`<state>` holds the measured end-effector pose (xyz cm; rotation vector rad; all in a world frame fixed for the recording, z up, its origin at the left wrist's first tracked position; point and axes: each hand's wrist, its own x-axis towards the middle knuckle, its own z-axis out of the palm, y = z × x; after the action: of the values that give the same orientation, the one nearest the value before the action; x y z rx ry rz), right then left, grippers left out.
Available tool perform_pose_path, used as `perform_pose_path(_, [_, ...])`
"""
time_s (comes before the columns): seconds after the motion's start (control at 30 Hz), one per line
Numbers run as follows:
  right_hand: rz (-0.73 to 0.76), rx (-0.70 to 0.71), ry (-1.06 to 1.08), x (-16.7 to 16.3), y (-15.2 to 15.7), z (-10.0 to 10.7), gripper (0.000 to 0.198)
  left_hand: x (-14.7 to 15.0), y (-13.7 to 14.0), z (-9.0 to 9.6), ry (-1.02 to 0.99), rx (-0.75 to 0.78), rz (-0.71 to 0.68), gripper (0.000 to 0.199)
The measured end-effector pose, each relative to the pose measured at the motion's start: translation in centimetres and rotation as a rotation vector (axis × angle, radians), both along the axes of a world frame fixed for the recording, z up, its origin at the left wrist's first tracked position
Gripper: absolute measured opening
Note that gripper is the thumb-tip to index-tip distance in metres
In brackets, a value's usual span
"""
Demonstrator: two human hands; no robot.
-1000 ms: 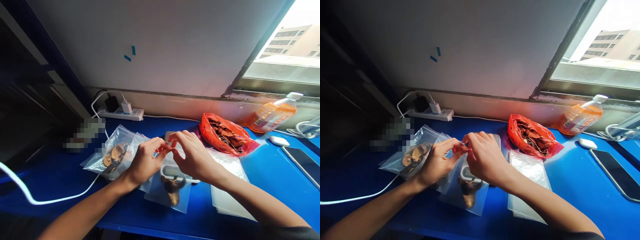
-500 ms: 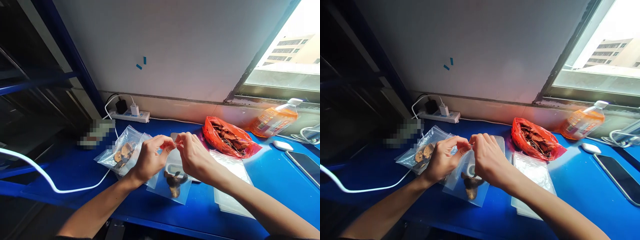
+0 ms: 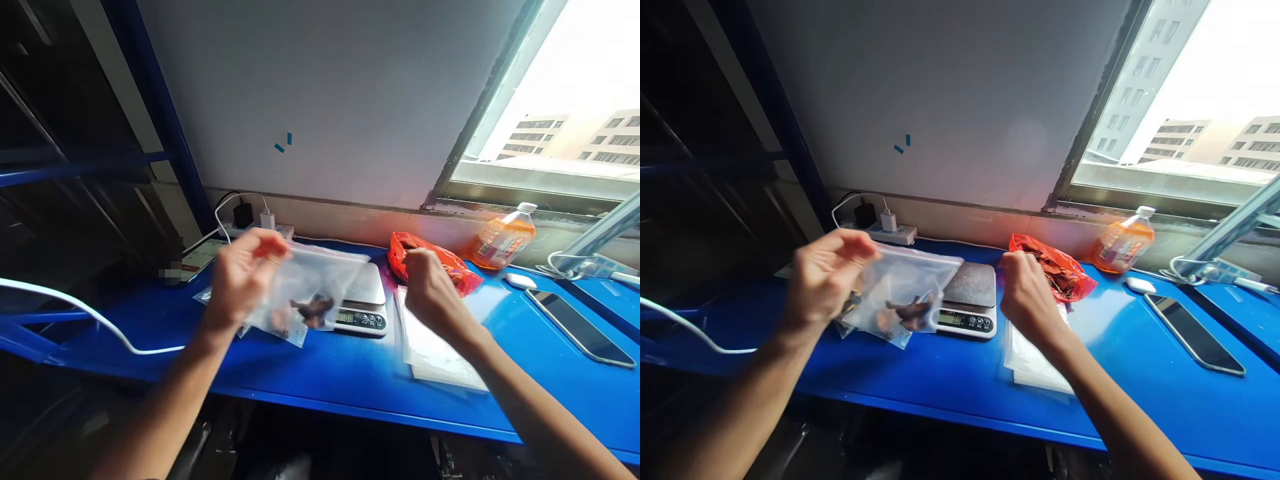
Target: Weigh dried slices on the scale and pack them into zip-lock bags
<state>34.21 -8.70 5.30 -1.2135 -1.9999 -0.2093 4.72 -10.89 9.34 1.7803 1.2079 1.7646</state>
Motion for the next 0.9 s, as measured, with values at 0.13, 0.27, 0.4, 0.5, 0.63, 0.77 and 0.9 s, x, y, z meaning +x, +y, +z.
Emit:
perform_pose_path(0.13, [-0.288,0.019,0.390,3.9,3.1,-1.1,0.020,-2.2,2.4,0.0,-0.046,-0.041,0.066,0.016])
perform_pose_path(0.27, [-0.252,-0.016,0.393,6.0,4.6,-2.6,0.026,-3.3,7.0,-1.5,0.238,-0.137,0.238,0.020])
perform_pose_path(0.4, [-0.217,-0.133,0.304,8.0,4.6,-4.0,0.028,-3.5,9.1,-3.3,0.793,-0.279,0.528,0.040])
perform_pose_path(0.5, [-0.287,-0.125,0.318,9.6,4.7,-3.8,0.023,-2.0,8.2,-3.9,1.065,-0.229,0.541,0.067])
perform_pose_path(0.63, [-0.335,-0.110,0.363,11.2,4.9,-3.0,0.022,1.3,6.9,-4.8,1.227,-0.332,0.242,0.053])
perform_pose_path(0.77, [-0.350,-0.136,0.391,12.4,5.4,-3.4,0.023,2.5,7.3,-6.8,1.343,-0.542,0.090,0.051])
perform_pose_path(0.9, [-0.356,-0.193,0.334,13.5,6.6,-4.2,0.025,1.7,8.4,-7.7,1.374,-0.554,0.068,0.055])
